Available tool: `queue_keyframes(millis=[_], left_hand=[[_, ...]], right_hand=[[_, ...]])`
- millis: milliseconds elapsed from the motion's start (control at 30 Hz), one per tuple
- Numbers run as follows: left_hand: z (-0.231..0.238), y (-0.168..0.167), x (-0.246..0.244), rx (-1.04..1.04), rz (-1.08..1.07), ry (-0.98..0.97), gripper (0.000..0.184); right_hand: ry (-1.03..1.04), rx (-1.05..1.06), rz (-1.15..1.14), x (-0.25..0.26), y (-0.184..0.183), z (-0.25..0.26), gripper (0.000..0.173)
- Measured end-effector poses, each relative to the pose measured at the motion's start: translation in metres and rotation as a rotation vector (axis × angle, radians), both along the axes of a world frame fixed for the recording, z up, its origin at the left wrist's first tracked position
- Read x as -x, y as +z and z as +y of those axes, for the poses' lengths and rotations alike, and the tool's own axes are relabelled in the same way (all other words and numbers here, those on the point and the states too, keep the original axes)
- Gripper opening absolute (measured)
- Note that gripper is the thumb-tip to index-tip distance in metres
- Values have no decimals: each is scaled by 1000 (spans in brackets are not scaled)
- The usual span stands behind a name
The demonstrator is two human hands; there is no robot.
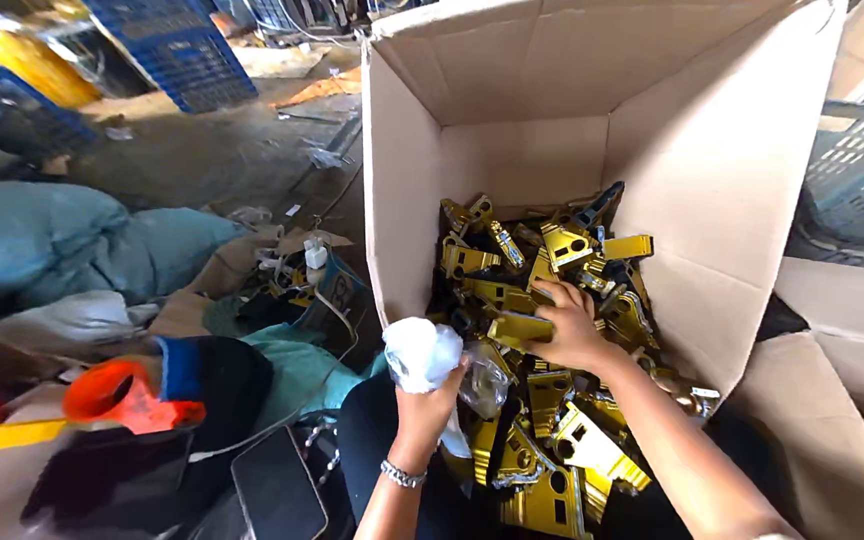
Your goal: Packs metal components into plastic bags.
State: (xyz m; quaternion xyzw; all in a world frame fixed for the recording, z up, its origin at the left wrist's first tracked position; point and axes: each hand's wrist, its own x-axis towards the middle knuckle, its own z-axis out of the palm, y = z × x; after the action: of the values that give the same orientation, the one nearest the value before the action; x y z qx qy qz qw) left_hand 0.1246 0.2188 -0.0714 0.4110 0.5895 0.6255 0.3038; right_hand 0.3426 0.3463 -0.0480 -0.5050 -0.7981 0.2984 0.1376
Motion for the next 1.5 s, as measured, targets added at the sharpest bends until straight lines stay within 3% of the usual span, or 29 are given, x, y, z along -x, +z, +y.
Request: queue_keyframes(millis=[100, 167, 200, 300, 333, 367, 433, 467, 500, 567, 633, 700, 767, 800, 867, 967, 1033, 1100, 1133, 1167, 1200, 1233, 1267, 1300, 1367, 1433, 1500], left_hand=[[10, 3, -16, 29, 38, -66, 56], [17, 4, -28, -16, 61, -96, 52], [19, 4, -36, -41, 64, -104, 50], [16, 11, -65, -42, -26, -177, 54], [11, 17, -74, 13, -99, -225, 56], [7, 25, -80, 84, -184, -266, 56], [3, 40, -86, 170, -325, -284, 48], [2, 46, -85, 187, -357, -277, 42], [0, 47, -84, 193, -343, -278, 40], [-4, 38, -77, 194, -158, -306, 43], [-8, 23, -71, 140, 155, -360, 43], [-12, 12, -70, 34, 405, -351, 58], [-6, 4, -65, -56, 457, -215, 70], [-2, -1, -61, -88, 419, -138, 69], [-4, -7, -58, -110, 281, -106, 65], [-28, 7, -78, -154, 209, -349, 54], [-34, 10, -78, -200, 100, -485, 50], [-28, 14, -61, -77, -101, -480, 35], [-25, 20, -48, 19, -170, -462, 33], [-20, 26, -37, 105, -215, -435, 32], [-16, 30, -31, 154, -234, -414, 30], [-15, 29, -31, 154, -202, -384, 28], [-14, 23, -36, 115, -129, -354, 35], [-13, 16, -46, 53, -48, -335, 49], [-4, 5, -69, -87, 46, -320, 70], [-5, 5, -79, -116, 44, -332, 71], [-11, 23, -80, 27, -155, -429, 64]], right_hand=[[-320, 137, 818, -38, 15, -45, 70], [-273, 168, 1135, -57, 29, -70, 71], [-226, 204, 1187, -63, 32, -84, 70], [-166, 419, 956, -58, 31, -115, 76], [-225, 384, 829, -50, 27, -119, 78], [-293, 249, 691, -41, 18, -120, 76], [-322, -95, 375, -23, 2, -116, 48], [-249, -80, 211, -15, 4, -116, 43], [-162, 28, 63, -7, 8, -116, 49], [-98, 189, -20, 3, 6, -110, 59], [-209, 210, 169, 7, -7, -100, 69], [-323, 213, 384, 12, -17, -97, 76], [-322, 309, 582, 10, -14, -97, 82], [-306, 368, 720, 7, -13, -100, 81], [-342, 375, 901, 3, -15, -105, 60], [-432, 136, 801, 6, -25, -103, 47], [-524, 108, 882, 0, -29, -106, 42], [-555, 115, 1284, -30, -25, -110, 17], [-454, 108, 1617, -52, -24, -113, 14], [-239, 123, 1957, -75, -23, -109, 28], [-29, 107, 2123, -90, -20, -98, 41], [-19, 86, 2097, -94, -16, -90, 50], [-136, 114, 1917, -87, -14, -87, 54], [-234, 193, 1613, -71, -11, -90, 52], [-207, 301, 1073, -32, 3, -99, 35], [-244, 224, 898, -9, 7, -104, 21], [-294, 207, 858, -9, 5, -106, 15]])
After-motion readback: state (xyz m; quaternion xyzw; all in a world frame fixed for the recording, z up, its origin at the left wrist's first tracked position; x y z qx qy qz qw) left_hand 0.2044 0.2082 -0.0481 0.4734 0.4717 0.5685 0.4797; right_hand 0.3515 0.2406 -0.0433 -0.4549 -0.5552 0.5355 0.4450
